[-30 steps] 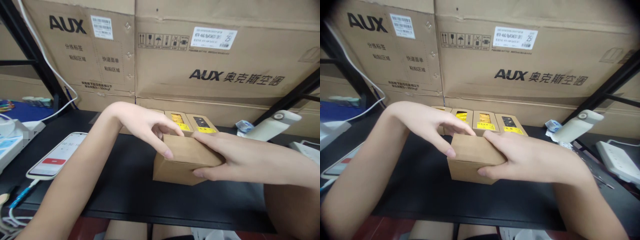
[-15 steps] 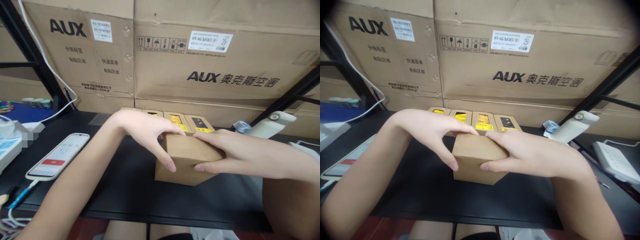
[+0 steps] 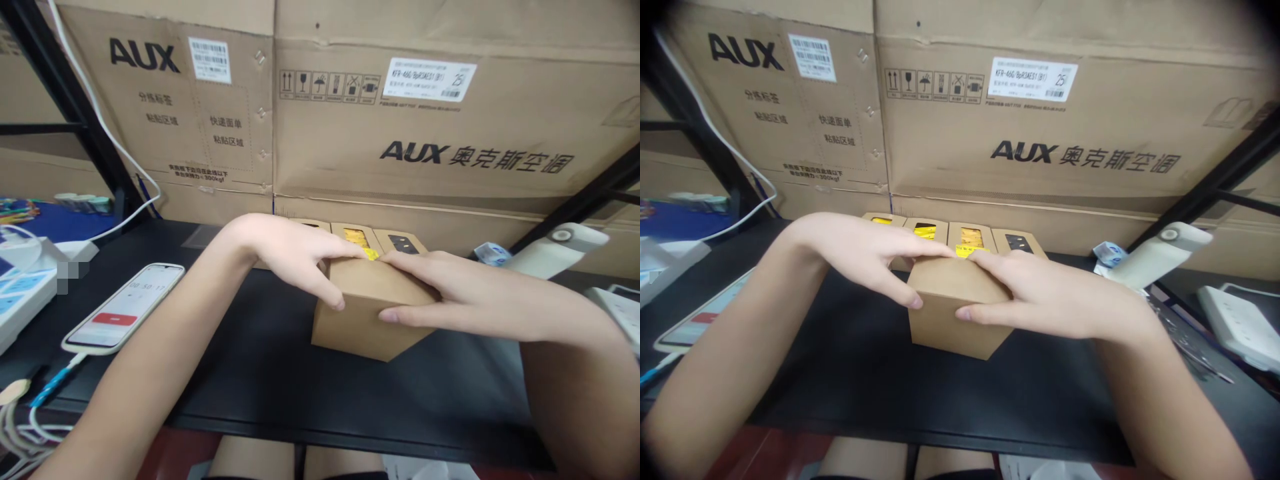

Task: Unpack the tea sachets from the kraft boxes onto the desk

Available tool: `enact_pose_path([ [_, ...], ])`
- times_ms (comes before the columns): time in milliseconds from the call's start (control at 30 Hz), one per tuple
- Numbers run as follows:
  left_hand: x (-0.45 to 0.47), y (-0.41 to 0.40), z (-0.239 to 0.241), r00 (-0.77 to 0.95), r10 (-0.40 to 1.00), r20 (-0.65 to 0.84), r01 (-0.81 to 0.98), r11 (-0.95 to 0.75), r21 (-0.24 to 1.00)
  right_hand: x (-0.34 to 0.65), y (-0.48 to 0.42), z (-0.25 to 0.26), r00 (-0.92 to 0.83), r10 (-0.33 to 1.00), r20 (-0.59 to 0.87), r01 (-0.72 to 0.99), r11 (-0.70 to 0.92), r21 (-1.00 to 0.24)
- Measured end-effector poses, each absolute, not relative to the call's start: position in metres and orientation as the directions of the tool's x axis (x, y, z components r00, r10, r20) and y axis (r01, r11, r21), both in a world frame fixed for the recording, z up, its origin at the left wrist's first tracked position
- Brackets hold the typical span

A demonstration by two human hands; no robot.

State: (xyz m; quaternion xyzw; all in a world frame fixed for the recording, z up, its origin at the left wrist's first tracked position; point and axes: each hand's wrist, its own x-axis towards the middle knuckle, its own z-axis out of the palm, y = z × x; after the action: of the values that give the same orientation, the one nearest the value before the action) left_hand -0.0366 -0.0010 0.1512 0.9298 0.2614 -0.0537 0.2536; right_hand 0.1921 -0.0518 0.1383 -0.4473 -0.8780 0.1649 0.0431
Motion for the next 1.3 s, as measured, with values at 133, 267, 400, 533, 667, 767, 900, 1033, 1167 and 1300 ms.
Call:
enact_pose_path([
  [133, -0.035, 0.002, 0.151, 0.817, 0.536, -0.214, 0.577, -0.764, 0.289, 0.189, -0.043, 0.13, -0.571, 0.82, 0.03, 0.774, 0.551, -0.313],
  [267, -0.034, 0.004, 0.149, 0.81, 0.548, -0.207, 0.586, -0.775, 0.237, 0.188, -0.038, 0.125, -0.553, 0.83, 0.08, 0.775, 0.547, -0.317],
  [400, -0.035, 0.006, 0.148, 0.81, 0.554, -0.193, 0.587, -0.755, 0.293, 0.188, -0.036, 0.124, -0.555, 0.827, 0.093, 0.779, 0.556, -0.291],
  [533, -0.039, 0.007, 0.149, 0.837, 0.526, -0.149, 0.539, -0.75, 0.383, 0.188, -0.035, 0.127, -0.553, 0.83, 0.076, 0.788, 0.551, -0.276],
  [667, -0.046, 0.014, 0.149, 0.771, 0.634, 0.053, 0.545, -0.701, 0.46, 0.194, -0.031, 0.134, -0.539, 0.842, 0.009, 0.808, 0.52, -0.279],
  [767, -0.052, 0.029, 0.143, 0.654, 0.725, 0.216, 0.618, -0.677, 0.399, 0.204, -0.024, 0.14, -0.492, 0.871, -0.005, 0.808, 0.454, -0.376],
  [900, -0.056, 0.06, 0.124, 0.564, 0.781, 0.268, 0.769, -0.615, 0.173, 0.217, -0.013, 0.144, -0.402, 0.915, -0.039, 0.768, 0.314, -0.558],
  [1033, -0.056, 0.082, 0.106, 0.561, 0.812, 0.16, 0.783, -0.583, 0.217, 0.225, -0.005, 0.144, -0.385, 0.923, -0.024, 0.742, 0.294, -0.602],
  [1167, -0.051, 0.094, 0.09, 0.55, 0.831, 0.084, 0.805, -0.555, 0.213, 0.232, 0.001, 0.141, -0.364, 0.931, 0.032, 0.716, 0.302, -0.629],
  [1300, -0.047, 0.102, 0.076, 0.54, 0.841, 0.021, 0.831, -0.537, 0.145, 0.233, 0.004, 0.135, -0.374, 0.909, 0.185, 0.629, 0.395, -0.67],
])
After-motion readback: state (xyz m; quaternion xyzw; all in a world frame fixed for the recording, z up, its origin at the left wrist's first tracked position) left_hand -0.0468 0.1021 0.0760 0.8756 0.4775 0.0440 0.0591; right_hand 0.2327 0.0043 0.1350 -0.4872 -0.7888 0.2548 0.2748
